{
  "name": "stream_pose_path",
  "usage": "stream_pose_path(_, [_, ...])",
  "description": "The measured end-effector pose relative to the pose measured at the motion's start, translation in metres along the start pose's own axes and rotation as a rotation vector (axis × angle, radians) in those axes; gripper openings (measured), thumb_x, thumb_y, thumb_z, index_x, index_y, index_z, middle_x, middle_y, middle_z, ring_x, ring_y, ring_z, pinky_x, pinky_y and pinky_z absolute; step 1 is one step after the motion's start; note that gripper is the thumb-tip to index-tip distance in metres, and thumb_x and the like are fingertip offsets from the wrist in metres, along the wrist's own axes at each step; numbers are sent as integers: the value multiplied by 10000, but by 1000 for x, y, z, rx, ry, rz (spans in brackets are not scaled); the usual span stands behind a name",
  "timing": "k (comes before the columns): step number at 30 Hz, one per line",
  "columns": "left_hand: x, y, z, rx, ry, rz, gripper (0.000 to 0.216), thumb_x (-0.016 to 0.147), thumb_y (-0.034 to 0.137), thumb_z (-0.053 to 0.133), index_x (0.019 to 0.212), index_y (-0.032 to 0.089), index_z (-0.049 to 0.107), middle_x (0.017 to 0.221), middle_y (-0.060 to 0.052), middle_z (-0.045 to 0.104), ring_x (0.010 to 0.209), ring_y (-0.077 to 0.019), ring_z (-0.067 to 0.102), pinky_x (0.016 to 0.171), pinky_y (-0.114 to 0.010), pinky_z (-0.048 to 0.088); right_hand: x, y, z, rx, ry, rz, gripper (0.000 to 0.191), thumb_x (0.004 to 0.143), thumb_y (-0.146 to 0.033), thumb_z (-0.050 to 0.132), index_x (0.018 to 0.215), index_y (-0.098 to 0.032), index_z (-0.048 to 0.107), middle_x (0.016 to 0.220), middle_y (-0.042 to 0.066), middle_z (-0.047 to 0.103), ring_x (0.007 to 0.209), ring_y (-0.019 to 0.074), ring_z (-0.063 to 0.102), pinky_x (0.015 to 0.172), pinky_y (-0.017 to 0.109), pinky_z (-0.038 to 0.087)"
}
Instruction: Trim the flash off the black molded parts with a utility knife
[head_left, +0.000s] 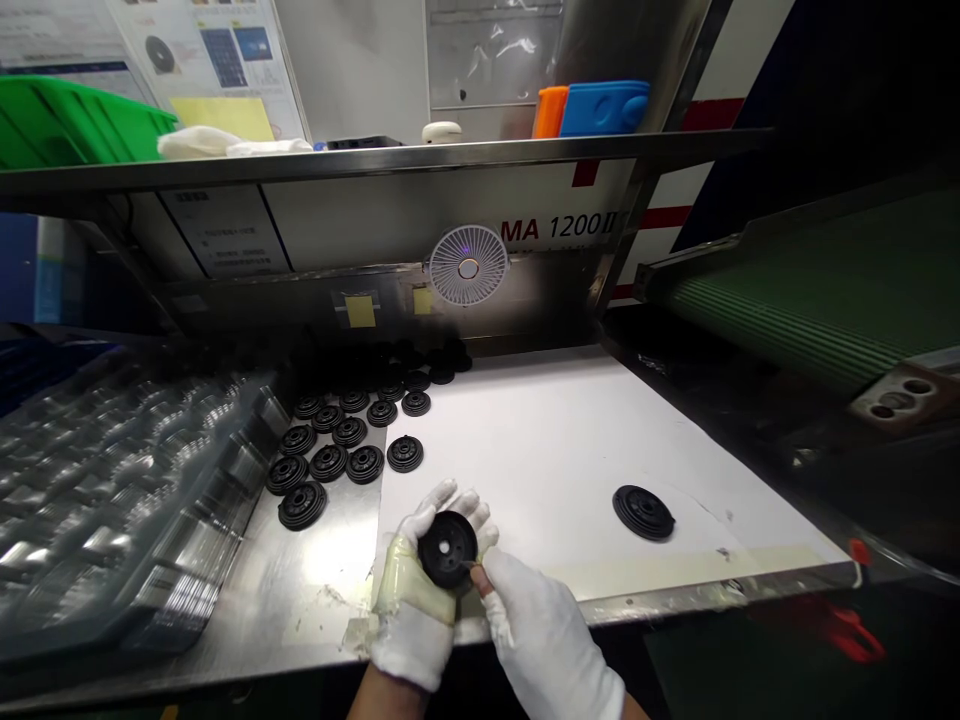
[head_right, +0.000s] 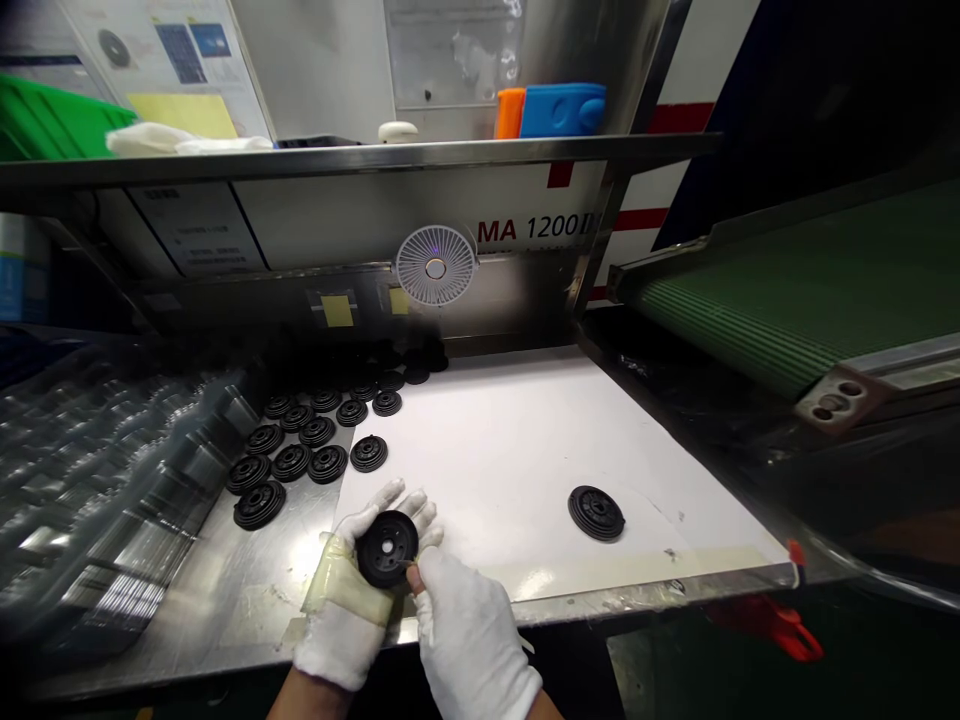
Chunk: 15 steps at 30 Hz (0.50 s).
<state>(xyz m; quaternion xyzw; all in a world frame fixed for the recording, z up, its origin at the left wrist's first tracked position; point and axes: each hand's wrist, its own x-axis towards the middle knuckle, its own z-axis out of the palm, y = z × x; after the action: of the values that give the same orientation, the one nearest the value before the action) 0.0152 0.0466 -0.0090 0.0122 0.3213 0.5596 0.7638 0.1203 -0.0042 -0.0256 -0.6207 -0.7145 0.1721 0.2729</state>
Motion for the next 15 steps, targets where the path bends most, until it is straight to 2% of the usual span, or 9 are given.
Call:
stream_pose_path(2, [-3, 3, -2, 31, -36, -31, 278, 697, 163, 529, 962, 121, 601, 867, -130, 637, 813, -237, 617, 722, -383, 508, 0, 2, -1, 21, -24, 17, 245, 897, -289, 266, 747, -233, 451, 652, 6, 568, 552, 170, 524, 489, 270, 343])
stream_pose_path(6, [2, 4, -6, -35, -76, -15, 108, 707, 147, 542, 794, 142, 607, 660, -41, 584, 634, -157, 581, 613, -299, 502, 1, 4, -3, 45, -22, 39, 246, 910, -309, 267, 751, -240, 441, 658, -2, 552, 570, 174, 512, 509, 276, 344])
stream_pose_path(9, [9, 3, -5, -101, -23, -21, 14, 713, 143, 591, 719, 149, 580, 623, -14, 559, 601, -135, 561, 579, -272, 493, 1, 2, -2, 15, 1, 9, 228, 913, -291, 274, 771, -246, 447, 668, -14, 556, 563, 167, 508, 498, 278, 317])
stream_pose_path(15, [13, 0, 4, -181, 30, 49, 61, 704, 128, 615, 717, 153, 560, 614, 9, 550, 591, -115, 554, 609, -260, 502, -1, -3, 8, -42, 57, -19, 271, 913, -326, 275, 731, -239, 455, 629, -20, 565, 505, 150, 497, 465, 274, 287])
